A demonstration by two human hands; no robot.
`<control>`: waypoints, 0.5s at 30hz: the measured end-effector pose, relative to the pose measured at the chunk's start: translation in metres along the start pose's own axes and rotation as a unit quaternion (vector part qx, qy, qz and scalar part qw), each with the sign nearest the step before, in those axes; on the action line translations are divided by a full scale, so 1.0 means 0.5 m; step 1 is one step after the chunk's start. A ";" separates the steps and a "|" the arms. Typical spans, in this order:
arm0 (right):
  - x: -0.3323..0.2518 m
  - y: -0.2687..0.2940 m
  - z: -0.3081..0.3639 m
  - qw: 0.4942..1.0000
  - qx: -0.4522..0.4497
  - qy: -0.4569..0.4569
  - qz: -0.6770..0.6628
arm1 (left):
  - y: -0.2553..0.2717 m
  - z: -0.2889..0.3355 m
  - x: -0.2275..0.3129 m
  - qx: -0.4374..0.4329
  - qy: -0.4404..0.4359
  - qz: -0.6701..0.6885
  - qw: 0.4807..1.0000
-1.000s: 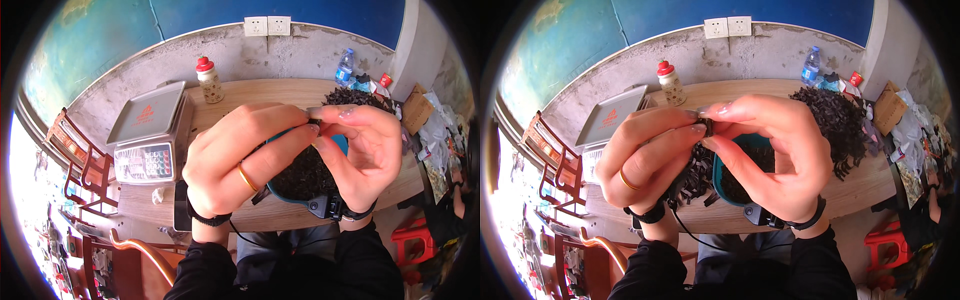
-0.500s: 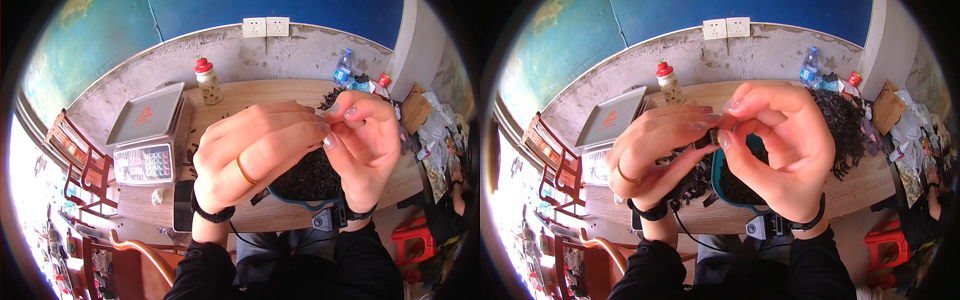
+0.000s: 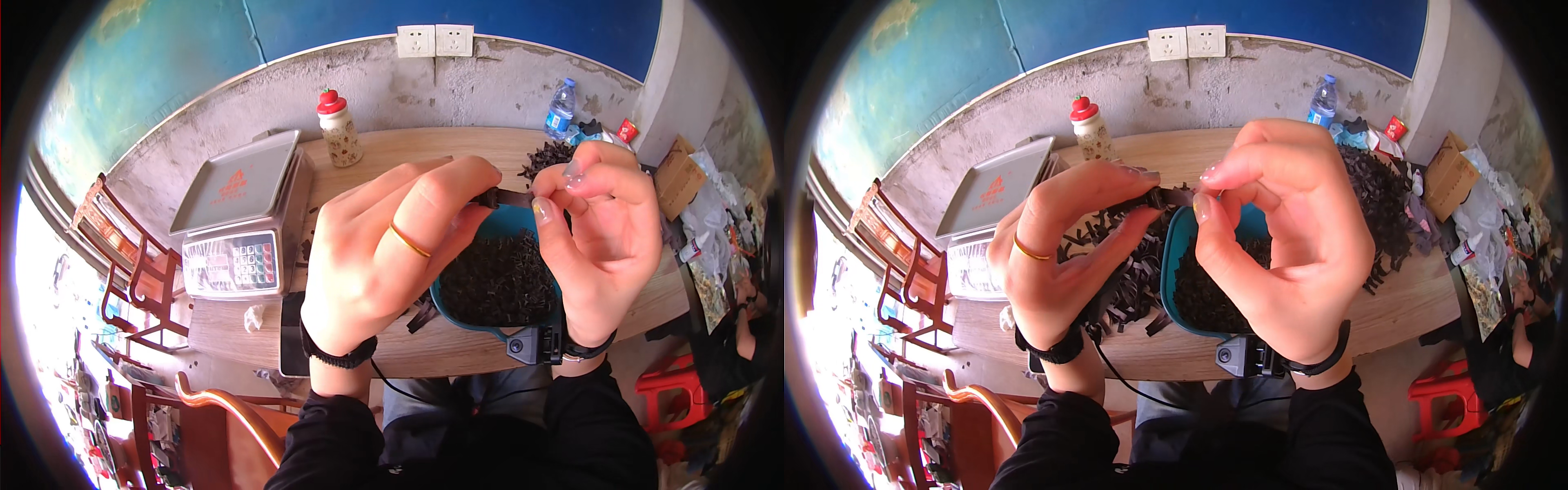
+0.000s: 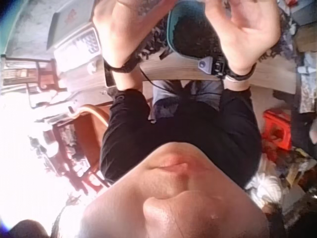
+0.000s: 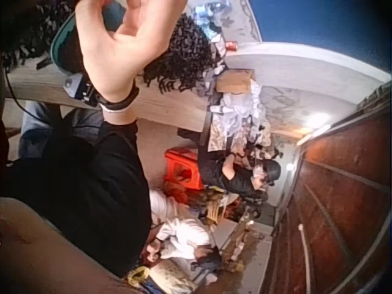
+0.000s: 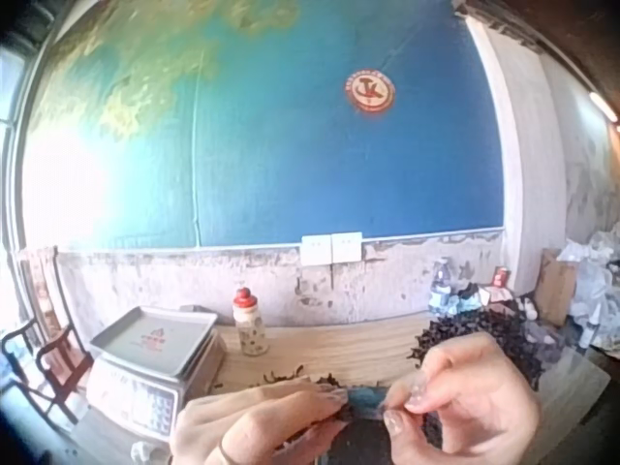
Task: Sort and inspect small black rubber or plastic components for shoe manufacturing.
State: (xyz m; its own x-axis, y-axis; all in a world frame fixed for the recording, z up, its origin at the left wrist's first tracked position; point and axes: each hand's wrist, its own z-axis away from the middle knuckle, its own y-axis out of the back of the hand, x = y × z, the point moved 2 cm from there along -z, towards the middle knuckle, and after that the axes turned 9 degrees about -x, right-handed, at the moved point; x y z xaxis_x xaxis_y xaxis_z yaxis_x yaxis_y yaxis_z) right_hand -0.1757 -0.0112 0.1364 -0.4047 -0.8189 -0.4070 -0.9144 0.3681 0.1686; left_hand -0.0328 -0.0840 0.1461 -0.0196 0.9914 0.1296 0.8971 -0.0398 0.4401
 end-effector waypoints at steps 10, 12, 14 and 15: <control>0.000 -0.004 -0.002 1.000 -0.007 0.020 -0.004 | 0.012 -0.002 -0.001 -0.019 0.018 -0.032 0.999; -0.001 -0.001 -0.001 1.000 -0.013 0.019 -0.008 | 0.008 -0.005 -0.001 -0.018 0.013 -0.029 0.999; -0.006 -0.006 -0.002 1.000 0.002 0.004 -0.023 | 0.011 -0.004 -0.001 -0.017 0.010 -0.033 0.999; -0.014 -0.007 -0.004 0.998 0.014 -0.023 -0.053 | 0.018 -0.003 -0.001 -0.006 0.007 -0.014 1.000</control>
State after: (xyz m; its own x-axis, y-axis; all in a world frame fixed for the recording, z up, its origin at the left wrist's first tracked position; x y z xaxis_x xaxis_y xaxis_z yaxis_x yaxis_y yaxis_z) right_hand -0.1698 -0.0077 0.1403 -0.3042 -0.8334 -0.4615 -0.9511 0.2929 0.0981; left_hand -0.0255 -0.0849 0.1512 -0.0514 0.9902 0.1297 0.8905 -0.0133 0.4547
